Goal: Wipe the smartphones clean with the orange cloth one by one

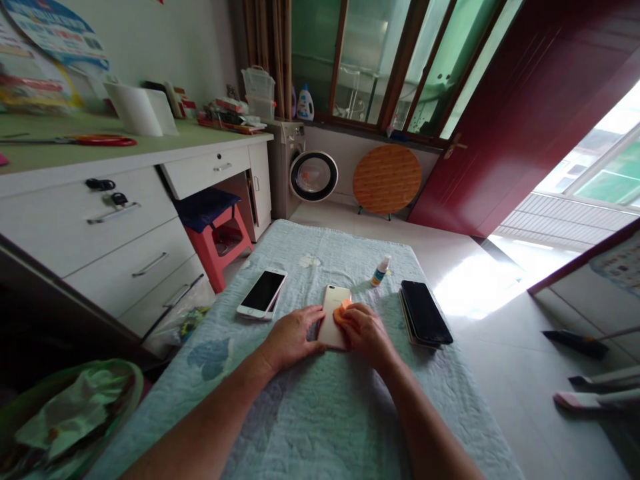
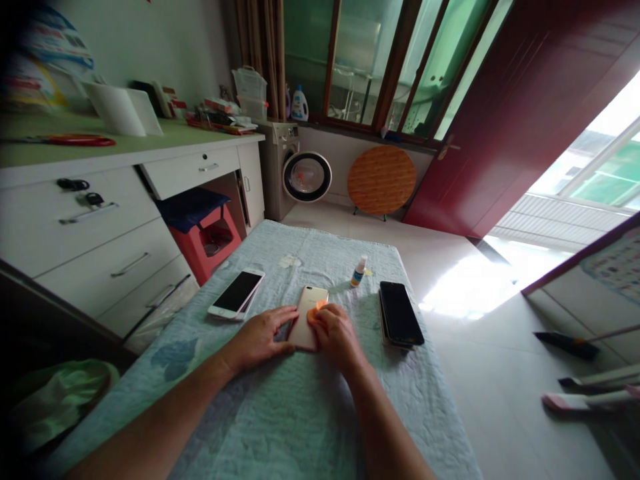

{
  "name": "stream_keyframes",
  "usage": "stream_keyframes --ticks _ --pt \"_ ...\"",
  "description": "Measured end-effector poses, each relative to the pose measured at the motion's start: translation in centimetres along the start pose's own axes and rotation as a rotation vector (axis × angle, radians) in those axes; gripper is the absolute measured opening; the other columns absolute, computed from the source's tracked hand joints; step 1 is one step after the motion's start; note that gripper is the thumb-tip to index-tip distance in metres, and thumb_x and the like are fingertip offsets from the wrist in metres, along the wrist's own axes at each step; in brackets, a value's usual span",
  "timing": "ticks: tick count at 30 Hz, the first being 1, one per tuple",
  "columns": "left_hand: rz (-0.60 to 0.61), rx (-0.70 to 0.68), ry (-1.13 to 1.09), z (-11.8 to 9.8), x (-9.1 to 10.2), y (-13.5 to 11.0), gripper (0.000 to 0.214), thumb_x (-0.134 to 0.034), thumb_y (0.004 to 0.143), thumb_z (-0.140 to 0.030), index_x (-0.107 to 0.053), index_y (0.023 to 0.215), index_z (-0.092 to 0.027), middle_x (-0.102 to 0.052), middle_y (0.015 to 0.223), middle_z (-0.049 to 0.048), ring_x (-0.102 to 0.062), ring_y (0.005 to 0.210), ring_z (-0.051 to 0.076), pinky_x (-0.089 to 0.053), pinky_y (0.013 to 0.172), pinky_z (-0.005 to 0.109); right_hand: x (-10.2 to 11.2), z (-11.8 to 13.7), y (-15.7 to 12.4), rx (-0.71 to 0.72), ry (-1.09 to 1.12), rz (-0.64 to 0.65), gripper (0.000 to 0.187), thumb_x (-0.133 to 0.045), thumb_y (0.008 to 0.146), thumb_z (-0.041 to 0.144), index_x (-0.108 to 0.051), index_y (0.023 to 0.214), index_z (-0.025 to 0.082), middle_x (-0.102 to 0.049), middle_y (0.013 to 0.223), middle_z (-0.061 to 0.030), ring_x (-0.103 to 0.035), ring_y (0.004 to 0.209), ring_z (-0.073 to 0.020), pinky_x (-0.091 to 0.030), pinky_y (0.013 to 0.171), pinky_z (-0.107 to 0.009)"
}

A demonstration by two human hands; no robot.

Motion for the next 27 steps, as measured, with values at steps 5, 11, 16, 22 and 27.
stream_keyframes --ticks 5,11,16,22,27 --pt "-0.008 -0.019 -0.014 -0.1 0.0 0.1 0.062 -0.074 0.069 -0.033 -0.059 0.128 -0.024 -0.052 0.141 0.0068 -0.050 0.128 0.026 -0.036 0.110 0.036 -1.3 2.6 -0.8 0.075 0.018 0.220 0.022 -0.053 0.084 0.010 -0.072 0.083 0.022 -0.065 0.091 -0.0037 -0.058 0.087 -0.0154 -0.043 0.084 -0.028" --pt "-0.014 0.004 0.026 -0.3 0.2 -0.1 0.062 -0.073 0.068 -0.030 -0.059 0.128 -0.019 -0.052 0.142 0.0097 -0.051 0.128 0.026 -0.036 0.109 0.035 -1.3 2.6 -2.4 -0.032 0.143 0.455 0.016 -0.058 0.068 0.006 -0.067 0.063 0.018 -0.061 0.074 -0.0002 -0.055 0.063 -0.0099 -0.040 0.056 -0.019" --pt "-0.025 -0.008 0.010 -0.3 0.3 -0.1 0.064 -0.075 0.066 -0.028 -0.059 0.128 -0.020 -0.053 0.141 0.0085 -0.051 0.127 0.026 -0.037 0.109 0.035 0.4 -0.7 -2.7 -0.322 0.276 0.390 0.011 -0.054 0.063 0.009 -0.062 0.060 0.017 -0.056 0.058 0.0026 -0.044 0.046 -0.0067 -0.027 0.042 -0.017" --pt "-0.005 -0.010 0.002 -0.3 0.1 0.0 0.063 -0.075 0.068 -0.031 -0.058 0.128 -0.020 -0.051 0.142 0.0092 -0.050 0.128 0.027 -0.037 0.109 0.036 -0.6 -1.4 -1.9 -0.464 0.854 0.226 0.014 -0.057 0.067 0.029 -0.054 0.076 0.019 -0.061 0.068 0.0017 -0.048 0.051 -0.0090 -0.037 0.048 -0.020" --pt "-0.003 -0.026 0.021 -0.3 0.2 0.0 0.064 -0.075 0.070 -0.035 -0.058 0.129 -0.019 -0.051 0.142 0.0096 -0.050 0.128 0.026 -0.037 0.109 0.034 -0.5 -4.9 -1.4 -0.556 0.489 -0.109 0.021 -0.061 0.069 0.039 -0.053 0.074 0.020 -0.051 0.053 0.0056 -0.043 0.045 -0.0089 -0.031 0.043 -0.019"
Point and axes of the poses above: each hand's wrist, its own y-axis towards the middle knuckle, its own x-axis out of the back of the hand, z = x × y, the point moved 9 cm from there along y, towards the middle knuckle
